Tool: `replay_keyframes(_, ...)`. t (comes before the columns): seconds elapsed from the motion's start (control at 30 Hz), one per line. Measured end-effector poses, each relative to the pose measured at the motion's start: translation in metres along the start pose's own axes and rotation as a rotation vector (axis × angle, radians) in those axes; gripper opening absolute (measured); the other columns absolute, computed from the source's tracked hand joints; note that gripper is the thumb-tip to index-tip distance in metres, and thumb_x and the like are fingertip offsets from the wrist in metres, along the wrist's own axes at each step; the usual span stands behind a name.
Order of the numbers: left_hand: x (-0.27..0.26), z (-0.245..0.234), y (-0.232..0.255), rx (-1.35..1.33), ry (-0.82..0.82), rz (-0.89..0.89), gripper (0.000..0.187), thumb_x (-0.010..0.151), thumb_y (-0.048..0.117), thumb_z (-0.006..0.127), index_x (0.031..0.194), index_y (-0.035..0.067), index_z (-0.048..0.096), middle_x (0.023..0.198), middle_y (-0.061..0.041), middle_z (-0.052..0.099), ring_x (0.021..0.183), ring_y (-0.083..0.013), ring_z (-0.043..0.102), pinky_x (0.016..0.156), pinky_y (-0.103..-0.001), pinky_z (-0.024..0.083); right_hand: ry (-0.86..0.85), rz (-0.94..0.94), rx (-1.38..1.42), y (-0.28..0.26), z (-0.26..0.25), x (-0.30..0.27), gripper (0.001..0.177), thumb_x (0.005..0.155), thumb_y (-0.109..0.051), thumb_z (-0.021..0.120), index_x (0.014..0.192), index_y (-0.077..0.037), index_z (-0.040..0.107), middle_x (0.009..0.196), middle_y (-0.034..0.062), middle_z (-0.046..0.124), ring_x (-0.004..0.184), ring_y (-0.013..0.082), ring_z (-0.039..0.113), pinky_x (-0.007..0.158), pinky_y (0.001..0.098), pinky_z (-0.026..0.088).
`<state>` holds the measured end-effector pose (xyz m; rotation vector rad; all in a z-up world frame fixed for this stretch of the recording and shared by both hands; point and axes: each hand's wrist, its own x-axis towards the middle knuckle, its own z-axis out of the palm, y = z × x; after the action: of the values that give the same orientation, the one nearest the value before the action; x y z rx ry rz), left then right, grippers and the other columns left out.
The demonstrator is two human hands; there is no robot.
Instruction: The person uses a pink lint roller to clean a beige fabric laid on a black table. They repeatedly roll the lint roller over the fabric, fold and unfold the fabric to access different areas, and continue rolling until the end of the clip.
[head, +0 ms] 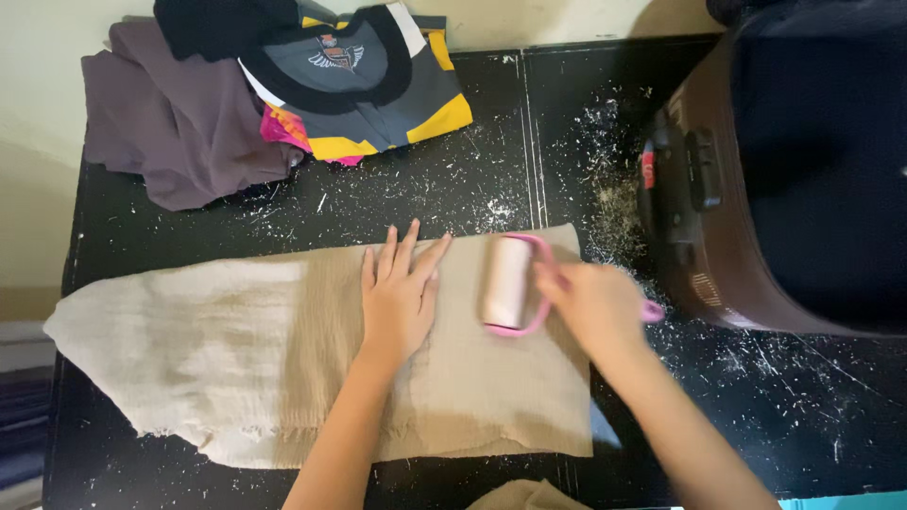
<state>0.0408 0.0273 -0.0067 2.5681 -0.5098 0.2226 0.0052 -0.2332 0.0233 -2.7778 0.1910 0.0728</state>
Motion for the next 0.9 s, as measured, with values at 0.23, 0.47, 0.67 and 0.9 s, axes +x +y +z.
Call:
replay_keyframes(0.23, 0.002, 0.002, 0.000, -0.012, -0.018, 0.001, 0.047, 0.101, 0.022, 0.053, 0.146, 0.031, 0.058, 0.161, -0.013, 0.043, 0.150, -0.0383, 0.035, 0.122, -0.059, 0.017, 0.132, 0.124, -0.023, 0.042, -0.025, -0.034, 0.036, 0.094, -0.043, 0.066, 0.085, -0.012, 0.082, 0.063, 0.0196, 0.066, 0.061, 0.0393, 0.067, 0.059, 0.0485, 0.054)
replay_keyframes(0.47, 0.002, -0.001, -0.013, -0.296, 0.032, -0.049, 0.049, 0.103, 0.024, 0.052, 0.152, 0.015, 0.048, 0.160, -0.015, 0.043, 0.151, -0.0371, 0.035, 0.123, -0.056, 0.018, -0.182, -0.022, 0.024, -0.028, 0.010, 0.023, 0.047, 0.095, -0.051, 0.058, 0.076, -0.014, 0.079, 0.059, 0.0146, 0.068, 0.054, 0.0306, 0.070, 0.055, 0.0443, 0.055)
replay_keyframes(0.67, 0.002, 0.002, -0.017, -0.129, -0.005, -0.026, 0.048, 0.104, 0.018, 0.048, 0.152, 0.014, 0.050, 0.161, -0.017, 0.044, 0.151, -0.0372, 0.038, 0.125, -0.052, 0.022, 0.012, -0.206, 0.094, -0.063, 0.035, 0.038, 0.042, 0.094, -0.043, 0.060, 0.075, -0.011, 0.080, 0.063, 0.0165, 0.069, 0.056, 0.0350, 0.068, 0.056, 0.0478, 0.055)
replay_keyframes(0.9, -0.002, 0.009, -0.011, 0.013, 0.012, -0.034, 0.051, 0.104, 0.021, 0.050, 0.153, 0.010, 0.048, 0.163, -0.021, 0.035, 0.150, -0.0388, 0.034, 0.124, -0.053, 0.022, 0.006, 0.041, 0.075, 0.034, -0.012, -0.006, 0.035, 0.088, -0.044, 0.067, 0.088, -0.013, 0.082, 0.066, 0.0170, 0.070, 0.061, 0.0360, 0.071, 0.060, 0.0474, 0.056)
